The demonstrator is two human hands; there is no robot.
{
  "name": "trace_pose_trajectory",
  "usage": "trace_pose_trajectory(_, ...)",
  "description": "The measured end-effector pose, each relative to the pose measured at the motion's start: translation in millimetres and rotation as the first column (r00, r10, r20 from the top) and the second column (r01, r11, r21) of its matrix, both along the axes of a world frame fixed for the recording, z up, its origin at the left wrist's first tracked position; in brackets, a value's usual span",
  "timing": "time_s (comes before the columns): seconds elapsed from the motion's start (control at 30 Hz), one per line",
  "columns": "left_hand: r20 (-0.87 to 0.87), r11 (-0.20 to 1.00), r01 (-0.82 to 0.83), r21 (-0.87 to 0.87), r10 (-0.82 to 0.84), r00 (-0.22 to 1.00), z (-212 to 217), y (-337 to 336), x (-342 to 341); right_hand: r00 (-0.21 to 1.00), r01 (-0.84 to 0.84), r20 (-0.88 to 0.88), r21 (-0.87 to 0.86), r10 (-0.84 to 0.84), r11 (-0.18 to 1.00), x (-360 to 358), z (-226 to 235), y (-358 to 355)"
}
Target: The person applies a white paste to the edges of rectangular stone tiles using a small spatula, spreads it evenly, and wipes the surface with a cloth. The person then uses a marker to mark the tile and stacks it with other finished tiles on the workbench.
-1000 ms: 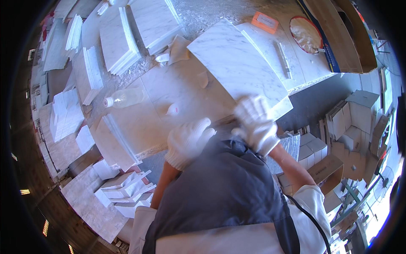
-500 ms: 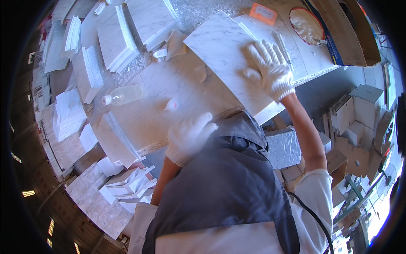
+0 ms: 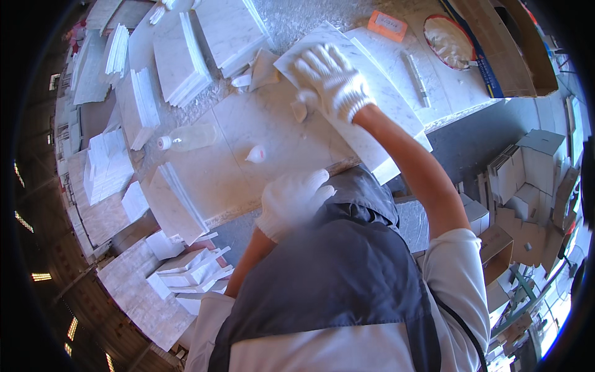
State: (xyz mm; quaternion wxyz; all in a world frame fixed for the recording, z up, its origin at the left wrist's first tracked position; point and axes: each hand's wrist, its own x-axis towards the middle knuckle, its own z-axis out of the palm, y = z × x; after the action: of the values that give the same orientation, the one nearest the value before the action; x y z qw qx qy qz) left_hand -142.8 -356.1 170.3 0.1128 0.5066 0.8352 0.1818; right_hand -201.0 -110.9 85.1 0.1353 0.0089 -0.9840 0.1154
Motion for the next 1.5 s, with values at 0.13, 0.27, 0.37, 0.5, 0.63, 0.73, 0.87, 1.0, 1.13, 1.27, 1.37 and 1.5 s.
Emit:
trace_pose_trajectory(0.13,-0.008,0.999,-0.018,0.029,0.018,1.0,-1.9,-1.5,-0.5,0.995,-0.099,0.019,-0.163,0.103,0.982,87.8,16.2,-12.9)
trace_pose_trajectory(0.27,0.023,1.0,-0.011,-0.017,0.011,1.0,-7.9,-7.6,-1.5,0.995,-0.033,0.089,-0.181,0.05,0.983,162.1,32.8,-19.4)
trace_pose_trajectory(0.37,-0.006,0.999,-0.01,-0.04,0.01,1.0,-14.0,-13.1,-2.4,0.986,0.092,0.152,-0.162,-0.068,0.982,200.5,32.7,-16.3)
trace_pose_trajectory(0.5,-0.087,0.997,0.012,-0.079,-0.019,0.996,-17.2,-16.2,-5.8,0.923,0.384,0.076,-0.225,-0.377,0.896,244.2,21.4,-8.6)
trace_pose_trajectory(0.63,-0.007,1.0,-0.001,-0.025,0.001,1.0,-12.5,-14.1,-10.9,0.682,0.694,0.153,-0.444,-0.715,0.567,275.1,0.8,-6.4)
trace_pose_trajectory(0.73,0.041,0.992,0.054,-0.112,-0.05,0.998,-9.2,-11.7,-13.8,0.559,0.749,0.184,-0.532,-0.809,0.396,279.0,-17.7,5.3)
trace_pose_trajectory(0.87,-0.033,0.989,0.122,-0.079,-0.125,0.992,-10.3,-10.7,-15.2,0.554,0.754,0.154,-0.511,-0.818,0.414,255.6,-32.1,41.9)
trace_pose_trajectory(1.0,-0.092,0.988,0.145,-0.059,-0.15,0.984,-11.9,-11.7,-15.4,0.535,0.795,0.318,-0.502,-0.783,0.34,214.9,-28.5,87.0)
trace_pose_trajectory(1.13,-0.191,0.974,0.205,-0.096,-0.22,0.957,-6.5,-10.5,-13.5,0.602,0.78,0.249,-0.389,-0.759,0.491,168.0,-40.1,116.3)
trace_pose_trajectory(1.27,-0.196,0.986,0.159,-0.049,-0.166,0.966,-1.5,-7.0,-11.8,0.598,0.798,0.278,-0.125,-0.752,0.589,139.9,-61.8,134.8)
trace_pose_trajectory(1.37,-0.189,0.991,0.132,-0.013,-0.132,0.973,0.4,-6.9,-12.2,0.579,0.798,0.344,-0.052,-0.74,0.6,130.4,-70.2,146.2)
trace_pose_trajectory(1.5,-0.159,0.992,0.111,-0.065,-0.12,0.98,3.5,-7.8,-14.6,0.592,0.775,0.35,0.002,-0.726,0.632,129.3,-71.8,153.8)
